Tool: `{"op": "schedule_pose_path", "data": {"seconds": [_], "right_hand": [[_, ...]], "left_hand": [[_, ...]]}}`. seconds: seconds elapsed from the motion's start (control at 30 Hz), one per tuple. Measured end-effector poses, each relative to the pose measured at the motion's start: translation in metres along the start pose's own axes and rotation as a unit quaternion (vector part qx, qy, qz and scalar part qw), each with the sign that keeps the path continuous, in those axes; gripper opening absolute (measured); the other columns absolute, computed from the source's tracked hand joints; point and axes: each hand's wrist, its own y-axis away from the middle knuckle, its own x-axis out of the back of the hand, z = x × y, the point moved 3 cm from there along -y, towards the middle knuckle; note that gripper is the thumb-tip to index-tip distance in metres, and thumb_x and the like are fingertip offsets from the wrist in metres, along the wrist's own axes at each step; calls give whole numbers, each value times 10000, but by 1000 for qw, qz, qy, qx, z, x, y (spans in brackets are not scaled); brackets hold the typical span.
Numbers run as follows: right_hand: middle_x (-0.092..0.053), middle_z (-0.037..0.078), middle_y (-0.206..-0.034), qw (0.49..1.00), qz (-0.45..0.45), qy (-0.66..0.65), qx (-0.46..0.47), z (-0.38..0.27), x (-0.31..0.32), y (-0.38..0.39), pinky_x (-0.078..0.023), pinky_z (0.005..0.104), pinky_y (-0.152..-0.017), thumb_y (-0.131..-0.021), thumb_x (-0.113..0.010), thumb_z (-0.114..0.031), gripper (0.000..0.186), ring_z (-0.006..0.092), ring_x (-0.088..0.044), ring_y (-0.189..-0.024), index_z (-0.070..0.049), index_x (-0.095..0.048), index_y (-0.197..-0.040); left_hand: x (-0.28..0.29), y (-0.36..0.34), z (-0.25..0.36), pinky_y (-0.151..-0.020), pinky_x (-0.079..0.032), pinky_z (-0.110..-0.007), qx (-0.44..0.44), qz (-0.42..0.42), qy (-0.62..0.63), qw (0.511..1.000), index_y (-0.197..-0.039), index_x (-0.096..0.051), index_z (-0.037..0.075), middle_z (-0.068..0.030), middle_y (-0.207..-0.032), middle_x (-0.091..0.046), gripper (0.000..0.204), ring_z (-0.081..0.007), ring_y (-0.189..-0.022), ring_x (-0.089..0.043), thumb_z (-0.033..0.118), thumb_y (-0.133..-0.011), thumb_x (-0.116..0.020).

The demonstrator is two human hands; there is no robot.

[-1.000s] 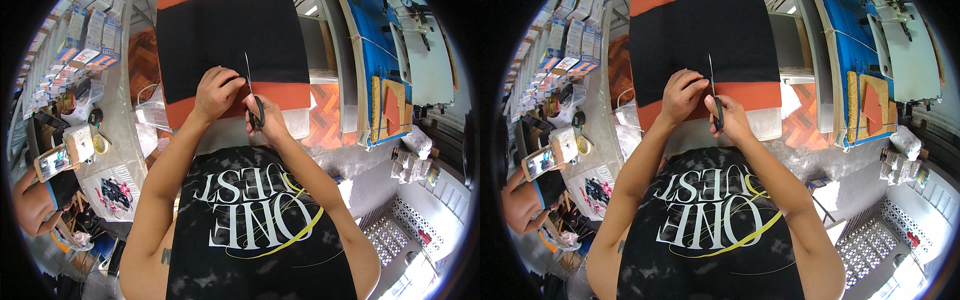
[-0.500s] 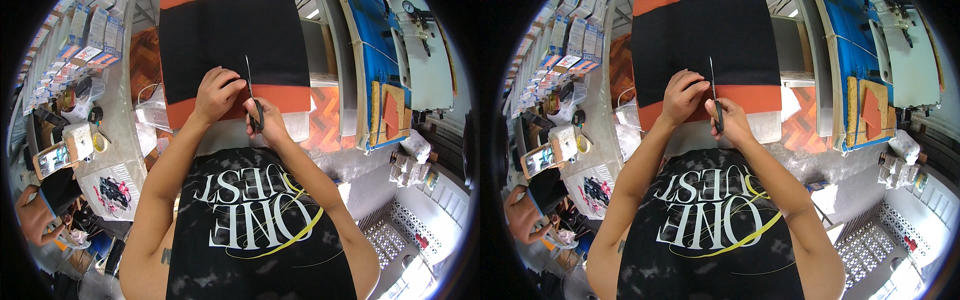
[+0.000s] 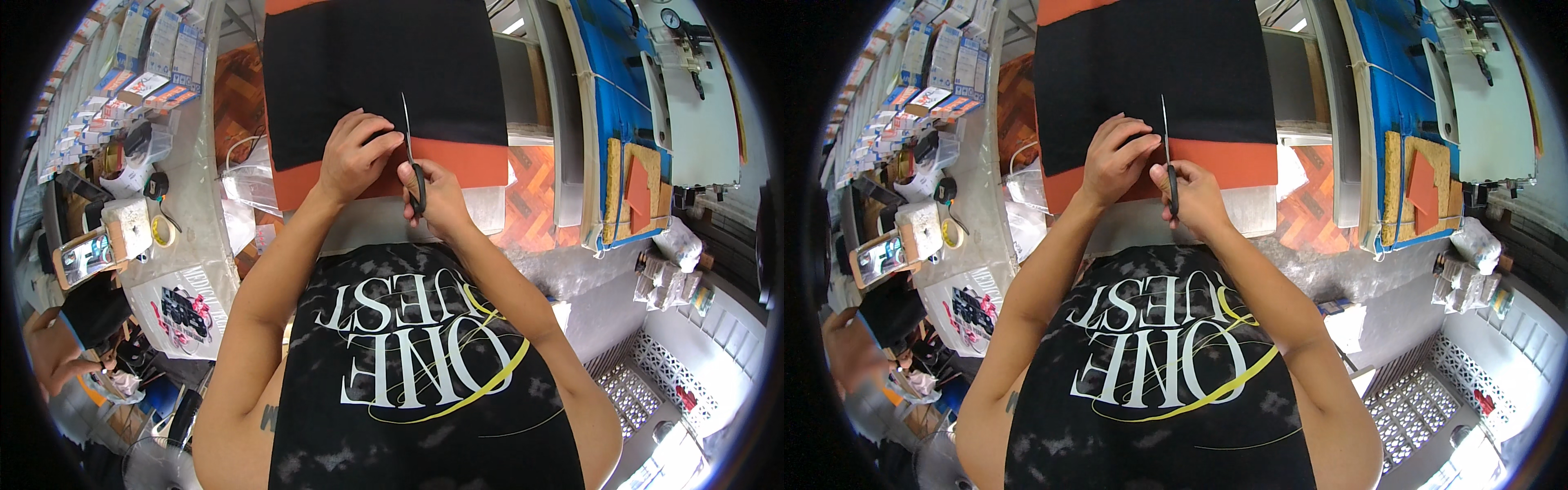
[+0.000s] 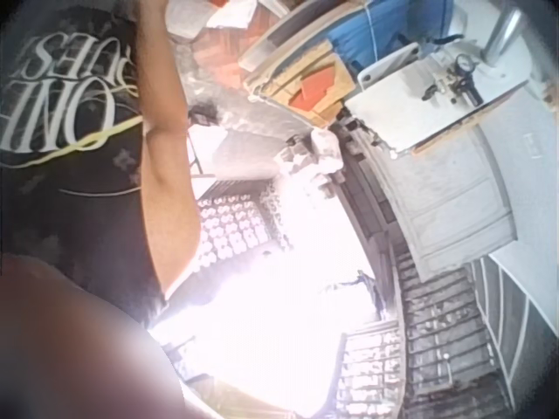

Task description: The person folds a black fabric on a red cutting mat, then uses scissors to cut it into rectangular pieces. After cutting, the person places the pieces into a white plastic bag and moves around the workspace.

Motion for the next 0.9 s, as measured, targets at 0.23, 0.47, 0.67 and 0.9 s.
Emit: {"op": "schedule_pose_path", "data": {"seconds": [0.23,0.47,0.67,0.9], "right_hand": [[-571,14,-657,999,0,-52,6,-7,0,-10,-449,240,-402,-924,-730,-474,491,104,-593,-504,-15,-620,-1060],[-596,29,-703,1000,7,10,-7,-6,1,-9,-470,250,-420,-950,-669,-519,491,128,-606,-519,-38,-603,-1021],[-574,10,-674,999,-8,-38,17,-12,0,-17,-459,243,-421,-911,-744,-479,507,104,-599,-529,-11,-624,-1067],[-571,8,-675,1000,7,-16,2,-11,-1,-12,-466,238,-428,-898,-737,-530,562,101,-598,-529,-6,-628,-1071]], "left_hand": [[0,0,1,-965,-531,-488,11,-6,8,1000,-969,-738,98,-63,-1016,-687,256,-289,-995,-680,28,-725,-776],[1,-1,0,-962,-534,-491,3,3,14,1000,-956,-740,85,-63,-1018,-687,260,-287,-1001,-681,15,-709,-779],[4,-2,2,-989,-511,-495,16,-4,20,1000,-985,-729,73,-73,-1063,-681,245,-294,-1035,-668,42,-748,-781],[-3,-10,-12,-1146,-274,-625,139,-52,-111,983,-1219,-640,84,-125,-1318,-569,421,-356,-1301,-492,331,-885,-713]]}}
